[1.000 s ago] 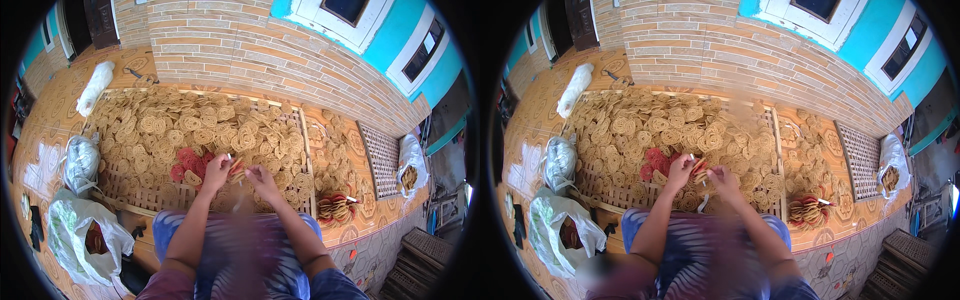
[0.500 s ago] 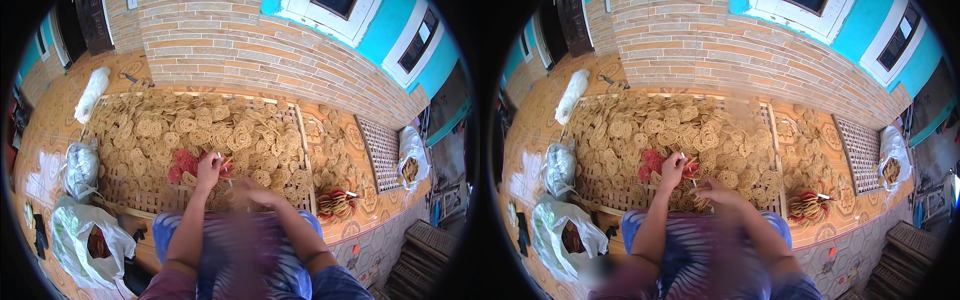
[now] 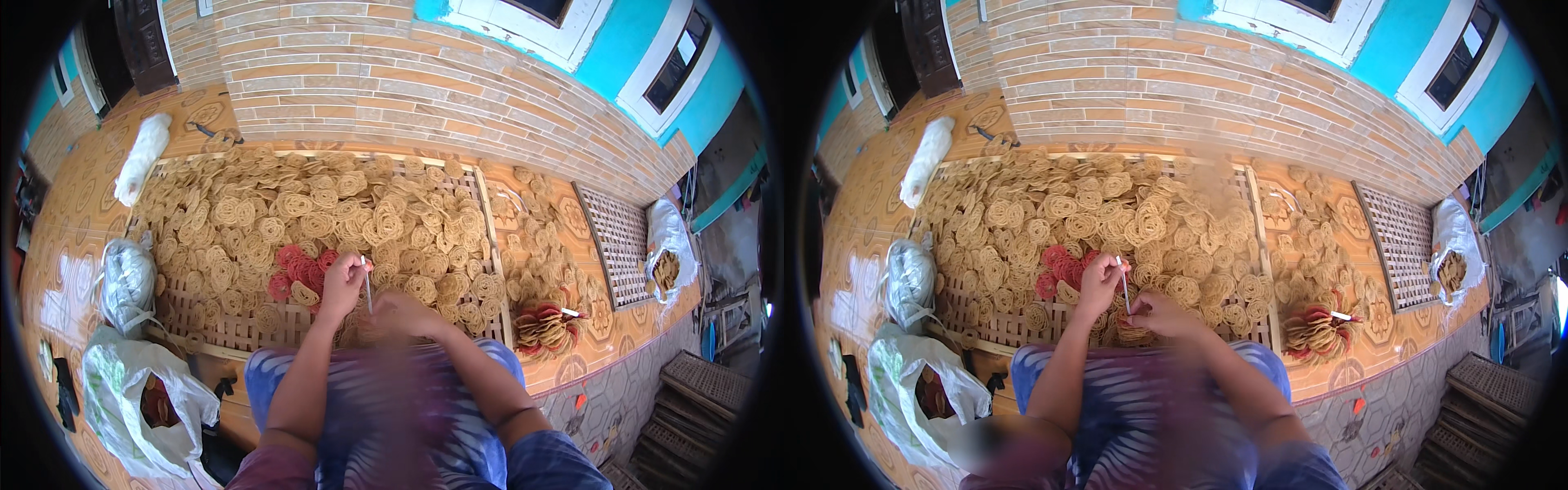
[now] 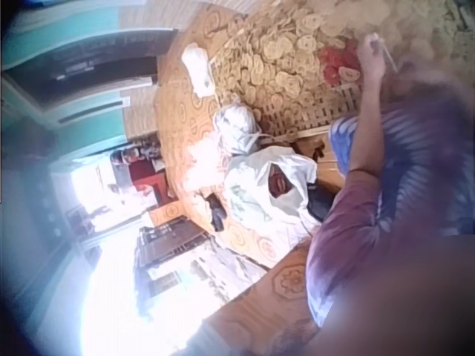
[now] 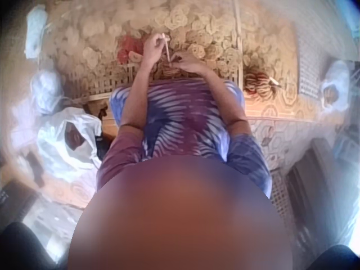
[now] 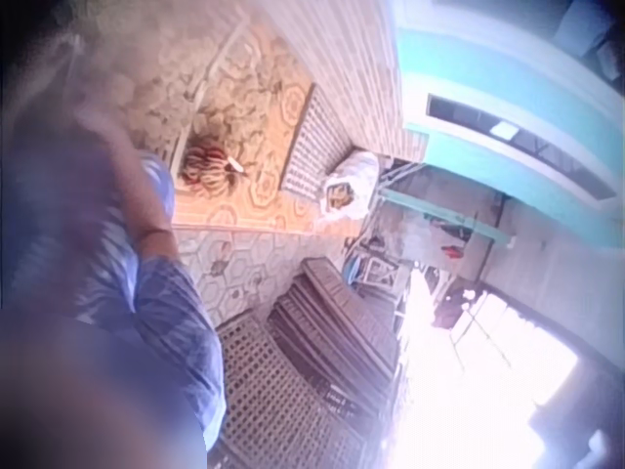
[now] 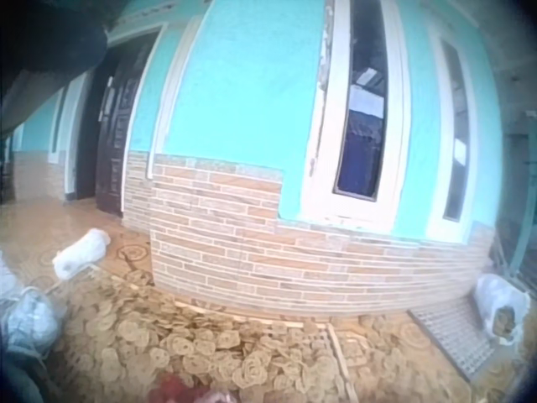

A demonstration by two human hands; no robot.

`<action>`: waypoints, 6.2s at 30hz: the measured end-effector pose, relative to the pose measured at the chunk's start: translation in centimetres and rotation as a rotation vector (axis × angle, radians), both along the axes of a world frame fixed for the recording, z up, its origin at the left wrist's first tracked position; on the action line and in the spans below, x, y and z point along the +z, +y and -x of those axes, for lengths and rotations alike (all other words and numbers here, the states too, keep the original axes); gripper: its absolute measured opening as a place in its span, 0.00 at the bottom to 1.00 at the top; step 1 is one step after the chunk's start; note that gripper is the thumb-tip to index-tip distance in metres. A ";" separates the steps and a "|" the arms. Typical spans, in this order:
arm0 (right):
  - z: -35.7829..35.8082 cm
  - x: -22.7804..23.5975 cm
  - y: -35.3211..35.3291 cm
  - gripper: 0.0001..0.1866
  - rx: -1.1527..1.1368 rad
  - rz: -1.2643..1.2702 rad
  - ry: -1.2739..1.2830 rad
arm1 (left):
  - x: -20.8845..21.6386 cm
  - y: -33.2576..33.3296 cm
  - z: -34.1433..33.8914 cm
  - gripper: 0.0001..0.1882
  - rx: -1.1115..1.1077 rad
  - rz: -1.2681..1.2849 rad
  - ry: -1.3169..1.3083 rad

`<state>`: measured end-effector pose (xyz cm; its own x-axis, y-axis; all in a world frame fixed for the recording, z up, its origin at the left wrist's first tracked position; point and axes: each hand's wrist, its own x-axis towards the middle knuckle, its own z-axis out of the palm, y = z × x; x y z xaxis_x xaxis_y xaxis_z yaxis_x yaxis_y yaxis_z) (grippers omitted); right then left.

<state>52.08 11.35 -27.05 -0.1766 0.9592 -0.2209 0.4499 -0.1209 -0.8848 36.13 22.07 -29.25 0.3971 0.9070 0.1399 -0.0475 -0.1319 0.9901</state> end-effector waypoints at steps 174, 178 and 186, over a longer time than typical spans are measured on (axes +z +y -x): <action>-3.3 0.0 7.5 0.19 -0.486 -0.437 -0.073 | -0.6 -0.2 -1.5 0.12 -0.107 0.189 0.159; -4.4 -2.6 9.1 0.29 -0.567 -0.574 -0.473 | -0.9 -0.2 -1.7 0.11 -0.019 0.263 -0.034; -4.4 -4.8 9.3 0.19 -0.553 -0.551 -0.391 | -0.6 -0.3 -1.9 0.12 0.052 0.342 -0.113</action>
<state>56.49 20.66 -31.82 0.3374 0.8728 0.3526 0.7371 -0.0119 -0.6757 38.00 21.74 -29.88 0.3485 0.9277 -0.1341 -0.1615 0.2004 0.9663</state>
